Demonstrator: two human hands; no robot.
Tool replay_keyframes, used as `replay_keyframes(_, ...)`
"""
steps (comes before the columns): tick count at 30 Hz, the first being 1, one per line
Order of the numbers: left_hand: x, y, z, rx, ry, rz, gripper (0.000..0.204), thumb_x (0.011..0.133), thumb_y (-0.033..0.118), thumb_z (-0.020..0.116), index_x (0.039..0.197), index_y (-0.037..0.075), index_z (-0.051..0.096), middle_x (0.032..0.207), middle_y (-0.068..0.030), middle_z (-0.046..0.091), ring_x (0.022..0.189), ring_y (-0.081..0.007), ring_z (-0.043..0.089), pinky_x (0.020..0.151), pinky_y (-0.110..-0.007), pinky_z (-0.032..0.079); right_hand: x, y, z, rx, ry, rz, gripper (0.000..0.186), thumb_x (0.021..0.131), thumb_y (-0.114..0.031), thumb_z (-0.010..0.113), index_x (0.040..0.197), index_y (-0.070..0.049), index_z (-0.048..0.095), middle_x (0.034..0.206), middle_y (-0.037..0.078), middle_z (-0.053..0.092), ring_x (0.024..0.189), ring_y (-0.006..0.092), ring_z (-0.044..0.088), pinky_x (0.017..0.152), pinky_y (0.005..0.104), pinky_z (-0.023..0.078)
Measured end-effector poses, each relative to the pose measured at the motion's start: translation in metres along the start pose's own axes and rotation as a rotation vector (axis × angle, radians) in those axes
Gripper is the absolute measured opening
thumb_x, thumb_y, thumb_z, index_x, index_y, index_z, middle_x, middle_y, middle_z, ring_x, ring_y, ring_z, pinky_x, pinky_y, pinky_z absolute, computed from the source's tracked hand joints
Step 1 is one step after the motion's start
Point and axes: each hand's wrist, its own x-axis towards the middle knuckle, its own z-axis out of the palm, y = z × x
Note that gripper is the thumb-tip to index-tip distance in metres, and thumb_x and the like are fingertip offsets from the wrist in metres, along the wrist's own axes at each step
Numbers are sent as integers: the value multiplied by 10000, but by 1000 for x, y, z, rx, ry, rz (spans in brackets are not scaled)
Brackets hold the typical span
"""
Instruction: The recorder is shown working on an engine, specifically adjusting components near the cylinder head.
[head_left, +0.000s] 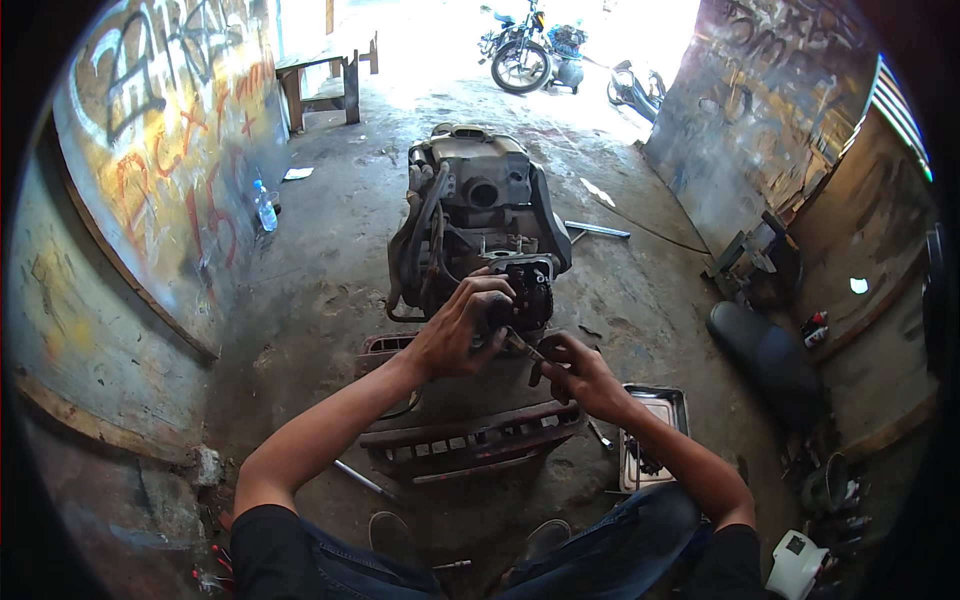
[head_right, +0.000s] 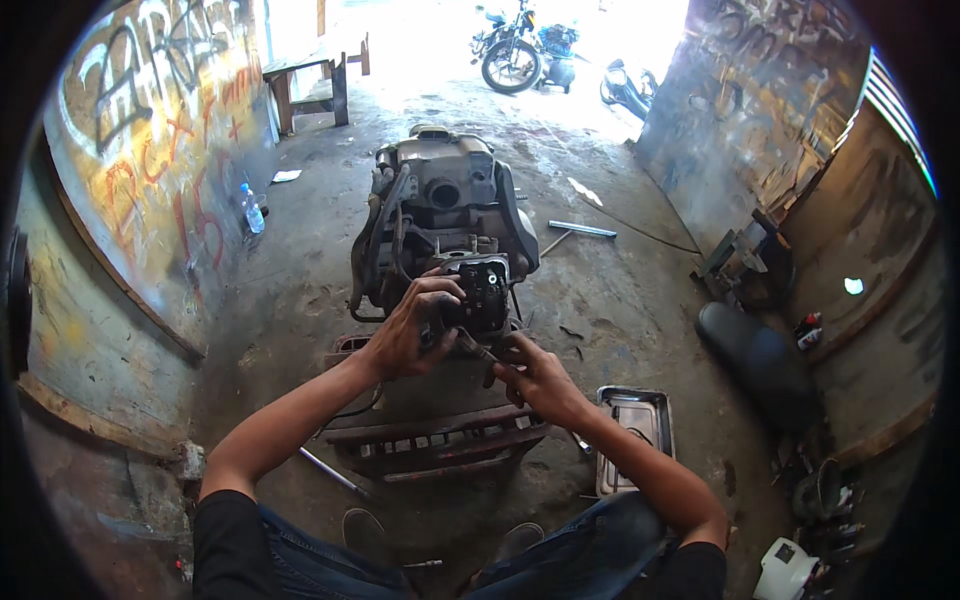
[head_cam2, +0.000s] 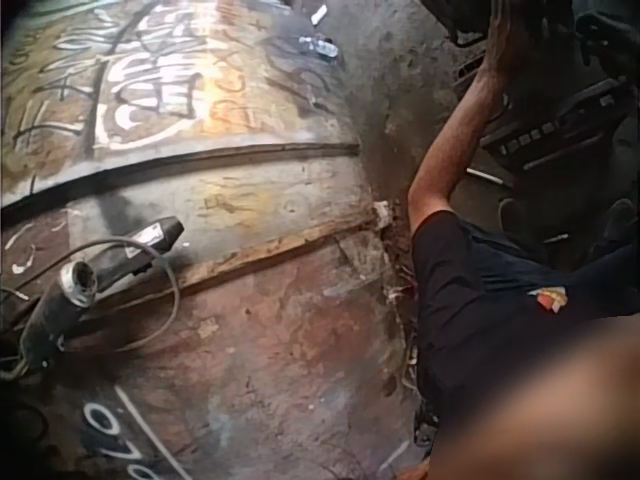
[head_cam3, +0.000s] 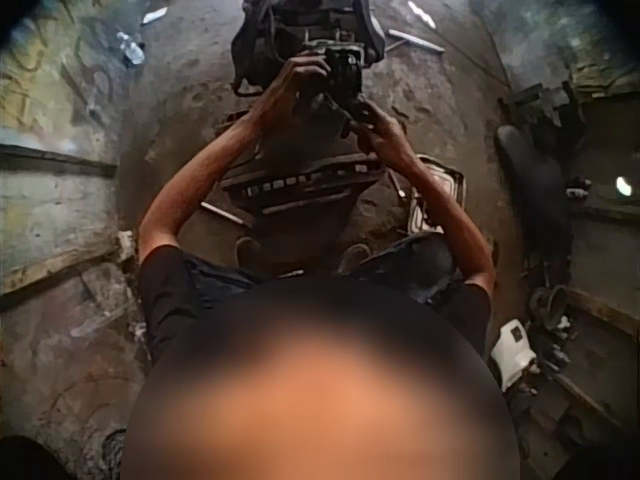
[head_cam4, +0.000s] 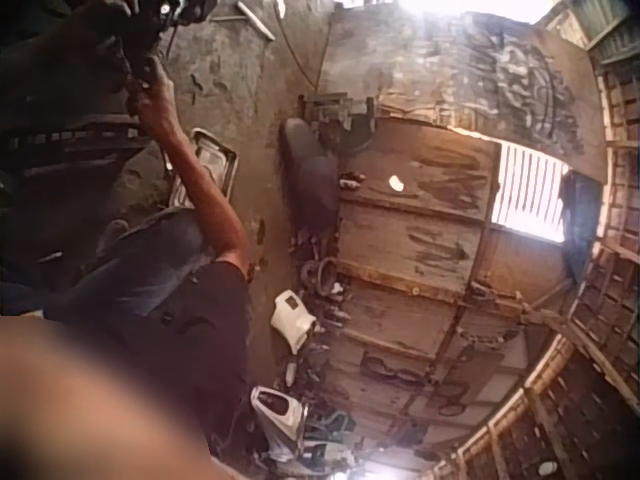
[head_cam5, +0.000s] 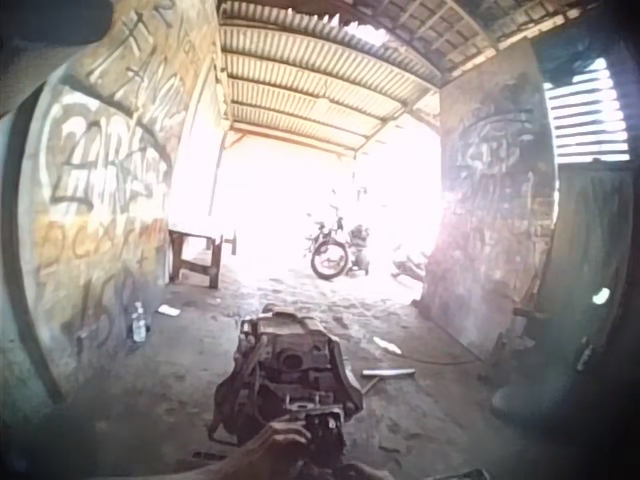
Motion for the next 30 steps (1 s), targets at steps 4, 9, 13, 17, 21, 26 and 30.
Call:
replay_keyframes(4, -3, -3, -2, 23, 0, 31, 521, 850, 32, 742, 1292, 60, 467, 1333, -158, 548, 1332, -393, 534, 1236, -584, 367, 4, 5, 8, -129, -1, -5, 222, 1077, -150, 637, 1227, 7, 590, 939, 52, 721, 685, 76, 552, 569, 296, 454)
replay_keyframes(9, 1, -1, -1, 35, -12, 66, 536, 835, 17, 755, 1286, 66, 471, 1317, -152, 546, 1310, -387, 541, 1234, -589, 367, 7, 48, 5, -197, 14, 4, 297, 1112, -290, 599, 1112, -4, 681, 763, -9, 601, 684, 69, 505, 588, 296, 447)
replay_keyframes(13, 0, -1, -3, 45, -15, 34, 549, 829, 12, 753, 1292, 73, 464, 1305, -149, 539, 1294, -381, 541, 1236, -588, 366, 4, 20, -40, -394, -192, 211, 511, 1100, -502, 559, 1088, -21, 731, 779, -5, 614, 732, 88, 528, 651, 315, 480)
replay_keyframes(17, 1, 3, -2, 47, -27, 15, 565, 820, 20, 762, 1293, 71, 457, 1319, -157, 531, 1301, -378, 535, 1244, -580, 357, 18, -46, -70, -696, -206, 190, 361, 1062, -437, 649, 1092, -111, 802, 854, 25, 721, 761, 124, 635, 752, 336, 538)
replay_keyframes(21, -2, 0, 9, 7, 15, 4, 606, 805, 29, 782, 1312, 63, 452, 1340, -165, 529, 1315, -383, 527, 1246, -569, 353, 60, -127, -82, -1174, -235, -63, 260, 945, -380, 804, 973, -124, 848, 796, 46, 793, 640, 125, 713, 648, 303, 580)
replay_keyframes(26, -3, 0, 6, 27, 20, -45, 728, 780, 66, 825, 1392, 46, 432, 1362, -192, 522, 1335, -399, 516, 1230, -553, 366, 110, -205, -57, -973, -381, -83, 302, 895, -215, 820, 1100, 1, 774, 909, 115, 795, 716, 173, 758, 640, 336, 609)
replay_keyframes(30, -8, -3, 17, -88, 110, -129, 775, 768, 76, 844, 1419, 44, 424, 1344, -202, 528, 1336, -405, 517, 1221, -533, 380, 125, -207, -24, -560, -243, -257, 358, 932, -233, 806, 1169, 23, 728, 963, 146, 792, 809, 205, 792, 669, 301, 644)
